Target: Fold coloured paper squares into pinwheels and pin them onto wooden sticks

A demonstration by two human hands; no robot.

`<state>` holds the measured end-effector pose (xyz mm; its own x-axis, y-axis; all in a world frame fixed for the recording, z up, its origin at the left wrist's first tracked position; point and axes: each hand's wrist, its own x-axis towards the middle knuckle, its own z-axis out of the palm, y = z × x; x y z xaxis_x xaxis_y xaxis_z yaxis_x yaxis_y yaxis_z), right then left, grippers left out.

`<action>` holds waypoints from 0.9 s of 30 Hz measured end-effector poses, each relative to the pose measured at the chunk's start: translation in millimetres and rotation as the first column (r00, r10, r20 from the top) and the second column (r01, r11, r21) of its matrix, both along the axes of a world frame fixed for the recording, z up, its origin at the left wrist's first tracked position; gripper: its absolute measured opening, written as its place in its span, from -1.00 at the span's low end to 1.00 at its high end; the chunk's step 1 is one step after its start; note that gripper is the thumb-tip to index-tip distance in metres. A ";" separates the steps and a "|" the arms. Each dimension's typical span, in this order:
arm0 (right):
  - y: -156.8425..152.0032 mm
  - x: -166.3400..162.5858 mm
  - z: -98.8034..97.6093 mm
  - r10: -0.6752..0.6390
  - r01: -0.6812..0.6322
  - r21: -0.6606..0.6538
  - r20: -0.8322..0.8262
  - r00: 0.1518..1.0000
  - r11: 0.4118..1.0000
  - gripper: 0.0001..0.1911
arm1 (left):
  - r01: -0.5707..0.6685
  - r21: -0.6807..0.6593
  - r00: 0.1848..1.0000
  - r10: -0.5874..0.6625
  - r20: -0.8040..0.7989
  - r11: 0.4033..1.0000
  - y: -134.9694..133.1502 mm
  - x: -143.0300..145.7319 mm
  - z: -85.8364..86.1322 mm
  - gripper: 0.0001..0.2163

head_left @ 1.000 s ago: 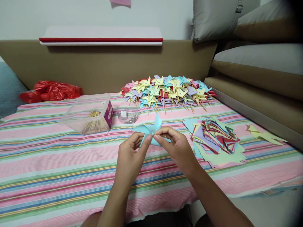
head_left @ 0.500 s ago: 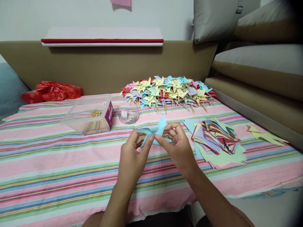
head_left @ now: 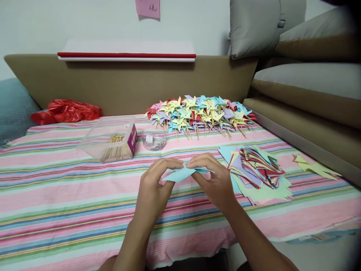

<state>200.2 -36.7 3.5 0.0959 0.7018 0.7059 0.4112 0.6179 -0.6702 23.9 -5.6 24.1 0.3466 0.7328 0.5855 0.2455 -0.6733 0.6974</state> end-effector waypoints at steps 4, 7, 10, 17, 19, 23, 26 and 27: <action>1.3 -2.1 -1.1 0.012 -0.012 0.013 -0.001 1.000 1.000 -0.80 | -0.009 0.033 1.000 0.009 -0.015 0.999 1.6 -0.9 0.2 -0.84; 4.7 -4.9 -3.2 0.015 -0.020 -0.059 -0.077 0.997 0.998 -0.82 | -0.057 0.015 0.998 0.057 -0.036 0.998 2.5 -4.2 0.8 -0.82; 12.6 -8.6 -5.9 -0.042 -0.010 -0.209 -0.245 0.968 0.978 -0.96 | -0.219 -0.021 0.975 0.218 -0.035 0.976 1.9 -22.2 5.0 -0.85; 35.1 -28.8 -11.9 -0.095 -0.177 -0.333 -0.661 0.745 0.926 -0.70 | -0.692 -0.176 0.697 0.711 0.092 0.700 -5.8 -103.8 47.6 -0.85; 35.2 -31.3 -10.7 -0.125 -0.213 -0.349 -0.734 0.667 0.912 -0.66 | -0.725 -0.153 0.661 0.741 0.117 0.671 5.0 -116.4 64.0 -0.81; 29.1 -21.0 -4.3 -0.186 -0.223 -0.386 -0.778 0.601 0.895 -0.59 | -0.715 0.055 0.696 0.717 -0.032 0.697 65.5 -122.7 87.9 -0.74; 25.6 -8.6 0.8 -0.246 -0.199 -0.447 -0.751 0.612 0.872 -0.58 | -0.725 0.108 0.584 0.691 -0.427 0.680 126.8 -121.7 93.9 -0.53; 25.3 -5.5 2.0 -0.263 -0.192 -0.464 -0.744 0.614 0.864 -0.57 | -0.700 0.069 0.588 0.629 -0.508 0.710 144.9 -121.4 93.1 -0.52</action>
<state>194.7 -11.4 5.5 0.4641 0.8839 -0.0581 -0.3791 0.1389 -0.9148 -97.5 139.3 117.1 -0.0728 0.9233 0.3771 0.8979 -0.1039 0.4278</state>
